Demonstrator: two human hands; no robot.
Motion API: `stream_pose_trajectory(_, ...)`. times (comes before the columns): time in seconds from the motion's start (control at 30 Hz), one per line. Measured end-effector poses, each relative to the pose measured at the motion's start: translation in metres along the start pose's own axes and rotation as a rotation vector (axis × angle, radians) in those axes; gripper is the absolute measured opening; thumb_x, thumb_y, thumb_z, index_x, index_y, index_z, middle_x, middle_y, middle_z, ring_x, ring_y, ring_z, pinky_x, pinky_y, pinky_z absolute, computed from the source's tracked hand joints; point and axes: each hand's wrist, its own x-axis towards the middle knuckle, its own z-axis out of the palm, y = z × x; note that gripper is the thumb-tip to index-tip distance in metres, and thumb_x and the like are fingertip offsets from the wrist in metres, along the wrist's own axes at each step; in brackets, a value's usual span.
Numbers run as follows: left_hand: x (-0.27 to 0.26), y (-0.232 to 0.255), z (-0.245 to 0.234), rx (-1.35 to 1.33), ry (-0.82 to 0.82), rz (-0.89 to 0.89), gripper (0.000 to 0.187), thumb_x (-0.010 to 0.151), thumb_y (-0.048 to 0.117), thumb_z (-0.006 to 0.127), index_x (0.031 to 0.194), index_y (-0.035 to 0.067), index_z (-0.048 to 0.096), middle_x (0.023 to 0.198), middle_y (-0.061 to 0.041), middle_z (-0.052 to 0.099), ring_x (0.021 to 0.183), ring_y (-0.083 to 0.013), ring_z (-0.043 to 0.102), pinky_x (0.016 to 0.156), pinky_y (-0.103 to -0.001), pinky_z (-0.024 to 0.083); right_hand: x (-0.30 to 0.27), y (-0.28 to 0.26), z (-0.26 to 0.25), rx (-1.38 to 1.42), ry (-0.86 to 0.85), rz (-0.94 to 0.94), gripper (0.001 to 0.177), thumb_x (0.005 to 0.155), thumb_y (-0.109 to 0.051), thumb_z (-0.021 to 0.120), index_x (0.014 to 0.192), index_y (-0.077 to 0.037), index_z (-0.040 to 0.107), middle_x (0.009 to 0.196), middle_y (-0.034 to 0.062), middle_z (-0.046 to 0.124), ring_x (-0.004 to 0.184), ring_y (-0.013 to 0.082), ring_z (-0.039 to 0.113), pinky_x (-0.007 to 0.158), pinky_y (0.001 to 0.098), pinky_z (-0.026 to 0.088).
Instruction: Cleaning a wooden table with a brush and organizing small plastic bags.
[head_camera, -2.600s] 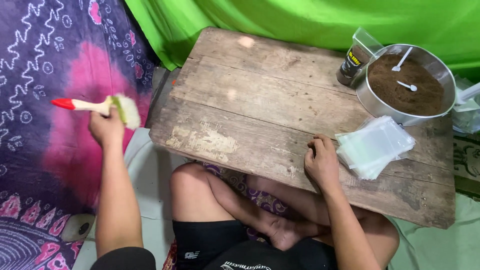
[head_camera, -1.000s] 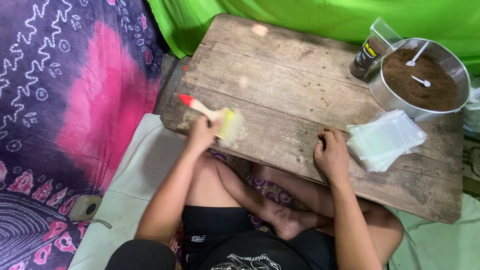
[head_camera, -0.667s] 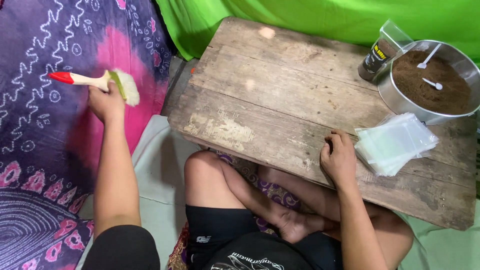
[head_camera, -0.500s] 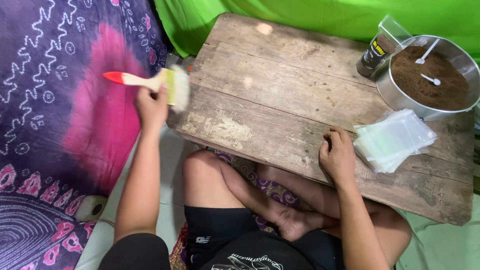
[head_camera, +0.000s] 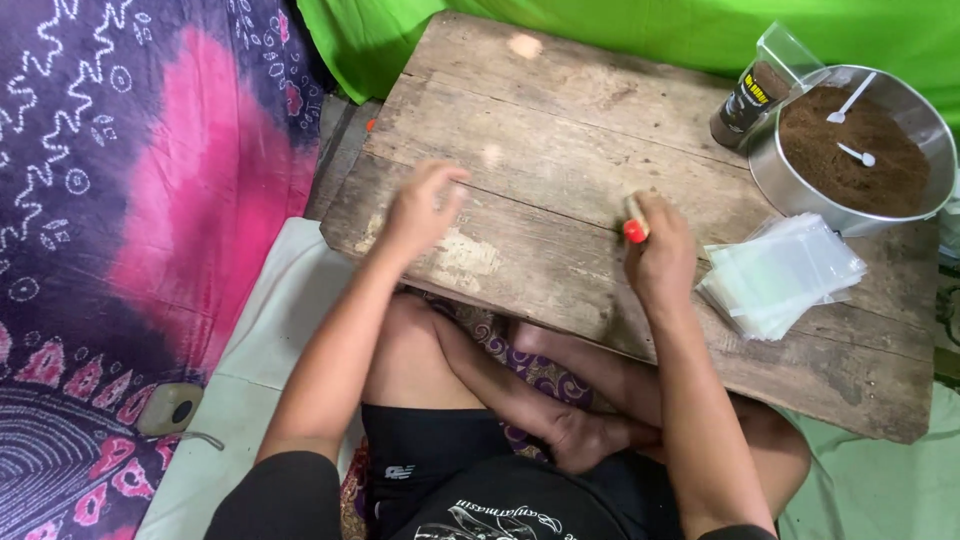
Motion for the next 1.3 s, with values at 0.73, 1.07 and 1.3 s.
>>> stream_pose_trajectory(0.73,-0.032,-0.112,-0.067,0.481,-0.238,-0.887,0.053,0.108,0.052,0.031,0.137,0.020,0.062,0.125,-0.020,0.071,0.119,-0.0451,0.064,0.102,-0.058,0.047,0.008,-0.103,0.039,1.058,-0.623,-0.228,0.025,0.095,-0.014,0.067,0.118,-0.009,0.073,0.111,0.0204,0.076,0.107,0.0384,0.072,0.102,0.0560,0.052)
stream_pose_trajectory(1.07,-0.019,-0.091,-0.074,0.494,-0.294,-0.926,0.056,0.107,0.051,0.028,0.137,0.018,0.061,0.120,-0.026,0.071,0.121,-0.0472,0.063,0.105,-0.055,0.047,0.103,-0.117,0.070,0.368,-0.261,0.667,0.025,0.092,-0.013,0.059,0.112,-0.011,0.074,0.108,0.0139,0.071,0.098,0.0275,0.066,0.081,0.0443,0.050)
stream_pose_trajectory(1.3,-0.017,-0.082,-0.073,0.491,-0.302,-0.959,0.054,0.107,0.051,0.027,0.136,0.020,0.059,0.116,-0.027,0.072,0.119,-0.0477,0.065,0.103,-0.056,0.049,0.101,-0.095,0.107,0.968,-0.482,-0.358,0.015,0.094,0.001,0.057,0.097,0.002,0.071,0.097,0.0199,0.075,0.099,0.0384,0.074,0.088,0.0488,0.058)
